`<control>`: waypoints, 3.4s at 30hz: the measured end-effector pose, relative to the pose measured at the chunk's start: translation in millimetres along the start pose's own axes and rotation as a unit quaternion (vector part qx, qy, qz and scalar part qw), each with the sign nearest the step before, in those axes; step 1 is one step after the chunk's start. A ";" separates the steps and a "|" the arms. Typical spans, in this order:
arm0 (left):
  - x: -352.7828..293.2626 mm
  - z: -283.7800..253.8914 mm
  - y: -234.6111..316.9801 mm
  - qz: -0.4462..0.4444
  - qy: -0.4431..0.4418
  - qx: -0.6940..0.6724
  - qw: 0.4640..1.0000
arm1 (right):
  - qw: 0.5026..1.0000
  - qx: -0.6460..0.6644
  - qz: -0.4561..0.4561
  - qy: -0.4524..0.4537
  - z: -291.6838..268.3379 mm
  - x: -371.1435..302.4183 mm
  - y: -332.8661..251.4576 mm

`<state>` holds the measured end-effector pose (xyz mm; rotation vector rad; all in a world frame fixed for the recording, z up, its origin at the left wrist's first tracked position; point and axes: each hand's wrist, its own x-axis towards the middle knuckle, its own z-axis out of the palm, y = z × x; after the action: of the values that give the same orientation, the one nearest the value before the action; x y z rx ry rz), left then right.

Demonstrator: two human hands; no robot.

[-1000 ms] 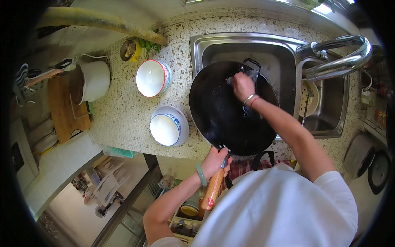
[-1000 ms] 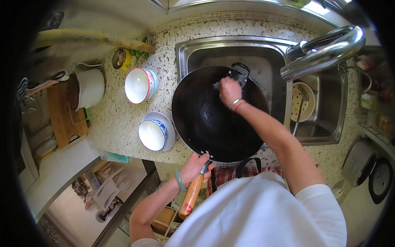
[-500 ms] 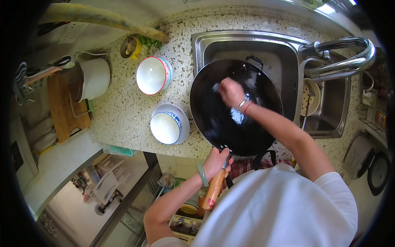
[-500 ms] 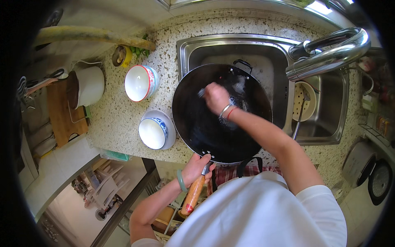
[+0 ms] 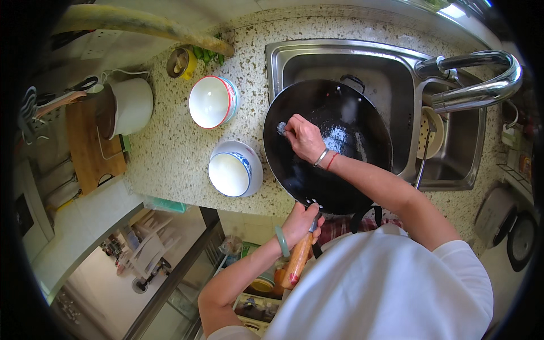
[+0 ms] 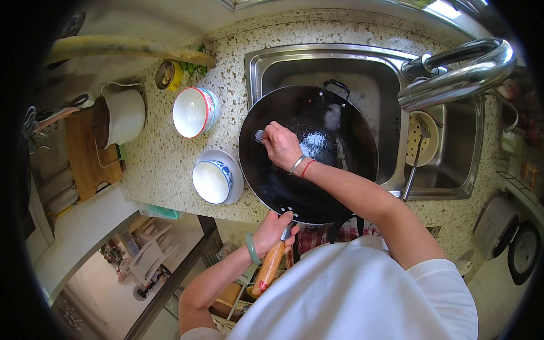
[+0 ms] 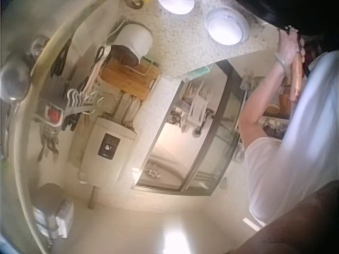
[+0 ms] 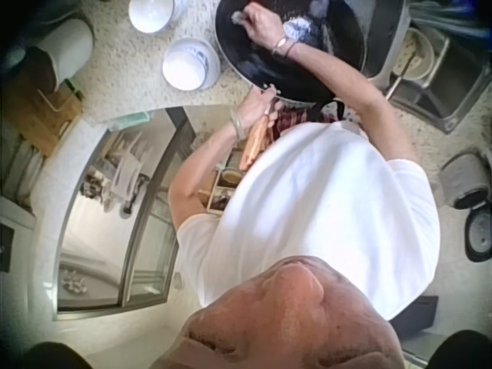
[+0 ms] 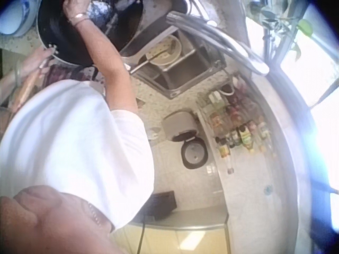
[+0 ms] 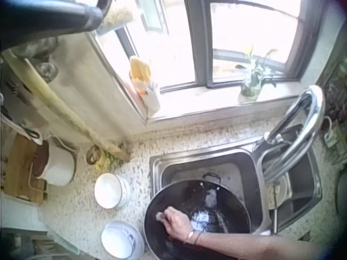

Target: The person washes a pair of chopsticks, a white plastic colander, a metal spatula, and a black wok in a kitchen sink. They use a sponge and running water to scrub the items, rinsing them thoroughly before placing them aside or continuing to the next item.

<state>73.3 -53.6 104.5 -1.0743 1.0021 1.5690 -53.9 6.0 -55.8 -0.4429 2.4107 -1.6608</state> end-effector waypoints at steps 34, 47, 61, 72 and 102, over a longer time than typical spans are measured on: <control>3.4 7.0 -7.7 0.005 0.034 -0.022 0.999 | 0.984 0.178 0.025 0.014 6.7 -0.7 -53.3; 4.3 7.2 8.2 0.009 -0.003 -0.016 1.000 | 0.981 0.013 0.075 0.179 -38.1 42.5 94.3; -3.4 5.2 6.7 0.043 -0.018 0.006 0.999 | 0.907 -0.240 -0.051 -0.343 -163.0 -81.2 58.9; -5.4 -2.1 5.2 0.074 0.012 0.046 0.996 | 0.962 0.070 0.014 -0.263 -101.3 -112.3 5.0; -3.5 -7.4 9.6 0.077 0.033 0.057 0.995 | 0.910 0.264 0.078 -0.310 -120.1 -116.2 -42.8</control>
<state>65.8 -63.5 106.9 -0.9943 1.2290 1.5878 23.7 137.2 25.0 -0.5562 1.4427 -1.6800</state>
